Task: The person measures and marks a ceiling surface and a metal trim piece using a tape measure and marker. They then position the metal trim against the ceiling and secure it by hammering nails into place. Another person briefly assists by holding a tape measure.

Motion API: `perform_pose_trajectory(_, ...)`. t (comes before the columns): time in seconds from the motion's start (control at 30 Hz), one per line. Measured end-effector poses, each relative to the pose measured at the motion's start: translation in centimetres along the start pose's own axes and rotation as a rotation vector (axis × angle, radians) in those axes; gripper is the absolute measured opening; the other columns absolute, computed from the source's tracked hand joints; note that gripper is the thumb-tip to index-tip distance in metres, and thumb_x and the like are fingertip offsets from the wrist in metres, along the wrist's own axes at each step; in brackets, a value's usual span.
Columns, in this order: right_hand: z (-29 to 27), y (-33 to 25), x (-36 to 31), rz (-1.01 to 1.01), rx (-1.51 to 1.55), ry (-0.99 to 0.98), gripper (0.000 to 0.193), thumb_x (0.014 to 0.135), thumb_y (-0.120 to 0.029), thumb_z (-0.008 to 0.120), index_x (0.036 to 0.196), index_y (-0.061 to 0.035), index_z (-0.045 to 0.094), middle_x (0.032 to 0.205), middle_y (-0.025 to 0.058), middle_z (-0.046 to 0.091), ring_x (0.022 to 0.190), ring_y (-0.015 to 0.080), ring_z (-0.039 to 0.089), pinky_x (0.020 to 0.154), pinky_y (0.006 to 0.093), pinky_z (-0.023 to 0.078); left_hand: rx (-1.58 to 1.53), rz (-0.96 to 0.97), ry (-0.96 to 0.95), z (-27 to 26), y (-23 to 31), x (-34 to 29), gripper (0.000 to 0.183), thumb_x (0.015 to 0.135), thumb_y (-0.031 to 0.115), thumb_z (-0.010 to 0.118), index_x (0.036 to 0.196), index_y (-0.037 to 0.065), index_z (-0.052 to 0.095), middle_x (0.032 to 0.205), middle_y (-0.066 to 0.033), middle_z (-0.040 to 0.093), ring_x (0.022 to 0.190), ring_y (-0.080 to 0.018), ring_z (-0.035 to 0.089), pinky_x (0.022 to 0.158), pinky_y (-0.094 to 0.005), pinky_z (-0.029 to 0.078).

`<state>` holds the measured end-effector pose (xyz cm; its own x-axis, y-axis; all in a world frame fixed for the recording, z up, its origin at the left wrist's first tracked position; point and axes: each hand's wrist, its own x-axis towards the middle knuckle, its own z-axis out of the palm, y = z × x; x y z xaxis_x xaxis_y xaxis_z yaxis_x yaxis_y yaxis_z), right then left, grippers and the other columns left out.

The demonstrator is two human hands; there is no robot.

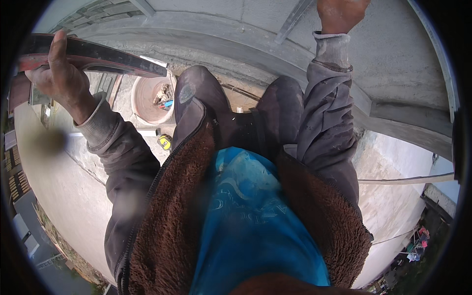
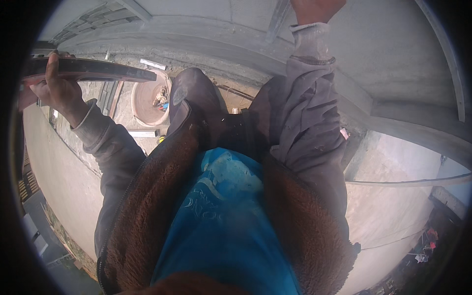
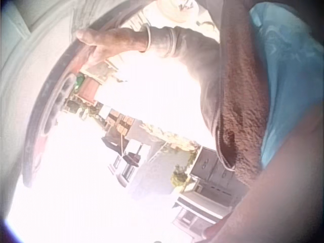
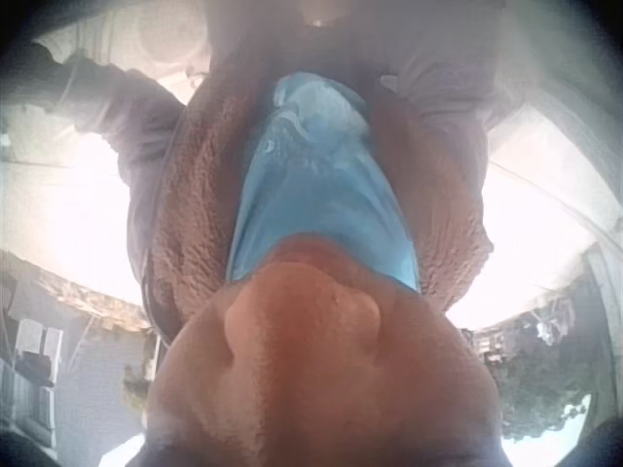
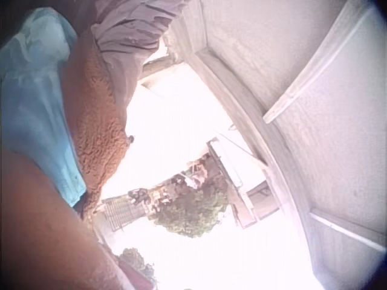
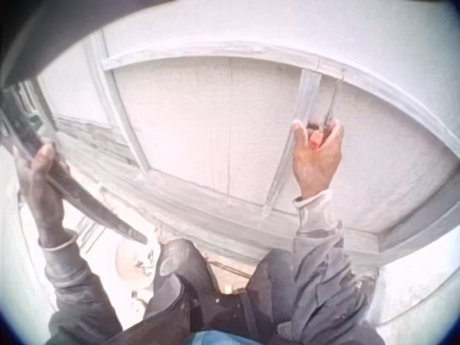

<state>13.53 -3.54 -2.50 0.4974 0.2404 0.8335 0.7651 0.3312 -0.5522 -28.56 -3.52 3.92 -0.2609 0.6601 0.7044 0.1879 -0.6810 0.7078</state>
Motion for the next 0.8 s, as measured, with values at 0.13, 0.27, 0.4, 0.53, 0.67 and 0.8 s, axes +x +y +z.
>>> perform_pose_trajectory(0.13,0.0,1.0,0.7,0.029,-0.087,-0.067,0.07,0.073,-0.029,0.09,0.11,0.0074,0.043,0.096,0.0159,0.063,0.079,0.0203,0.066,0.07,0.0288,0.056,0.708,-0.035,0.265,-15.2,-1.2,-4.3,0.077,0.078,0.024,0.082,0.129,-0.011,0.037,0.109,-0.0198,0.062,0.093,-0.0236,0.063,0.087,-0.0315,0.049)
perform_pose_trajectory(0.27,0.0,1.6,1.8,0.05,-0.252,-0.134,0.071,0.071,-0.028,0.091,0.109,0.0091,0.044,0.094,0.015,0.061,0.077,0.0187,0.064,0.068,0.0263,0.055,1.059,-0.456,0.338,-24.9,-2.4,-15.2,0.071,0.079,0.032,0.081,0.124,-0.009,0.044,0.106,-0.0192,0.061,0.09,-0.026,0.061,0.085,-0.034,0.048)
perform_pose_trajectory(0.4,-0.1,1.5,1.8,0.097,-0.234,-0.251,0.059,0.074,-0.024,0.088,0.104,0.0074,0.049,0.078,0.0133,0.059,0.06,0.0172,0.059,0.054,0.0234,0.05,1.2,-0.696,0.374,-33.8,-7.9,-27.3,0.075,0.073,0.034,0.079,0.124,-0.011,0.047,0.109,-0.0275,0.056,0.1,-0.038,0.059,0.089,-0.0436,0.048)
perform_pose_trajectory(0.53,-0.4,-2.1,2.0,0.098,-0.147,-0.372,0.042,0.076,-0.019,0.084,0.093,0.0048,0.054,0.061,0.0098,0.056,0.046,0.0155,0.053,0.041,0.0209,0.043,1.404,-1.184,0.446,-33.9,-11.1,-41.9,0.087,0.069,0.043,0.078,0.128,-0.012,0.046,0.122,-0.0363,0.044,0.105,-0.0479,0.056,0.092,-0.0495,0.048)
perform_pose_trajectory(0.67,2.6,-8.0,-0.9,0.049,-0.051,-0.45,0.034,0.077,-0.017,0.082,0.087,0.0007,0.055,0.065,0.0076,0.058,0.047,0.0133,0.054,0.034,0.0188,0.039,1.467,-1.587,0.403,-34.4,-11.3,-45.0,0.091,0.069,0.046,0.077,0.129,-0.014,0.044,0.124,-0.0334,0.043,0.112,-0.0476,0.055,0.096,-0.0497,0.049)
perform_pose_trajectory(0.8,5.2,-11.4,-4.1,0.039,0.029,-0.54,0.03,0.08,-0.016,0.081,0.089,-0.0024,0.056,0.074,0.0061,0.06,0.051,0.011,0.054,0.034,0.0161,0.041,1.576,-1.722,0.407,-38.6,-12.1,-47.3,0.094,0.07,0.048,0.078,0.132,-0.013,0.043,0.129,-0.0332,0.043,0.121,-0.0455,0.051,0.1,-0.0466,0.048)
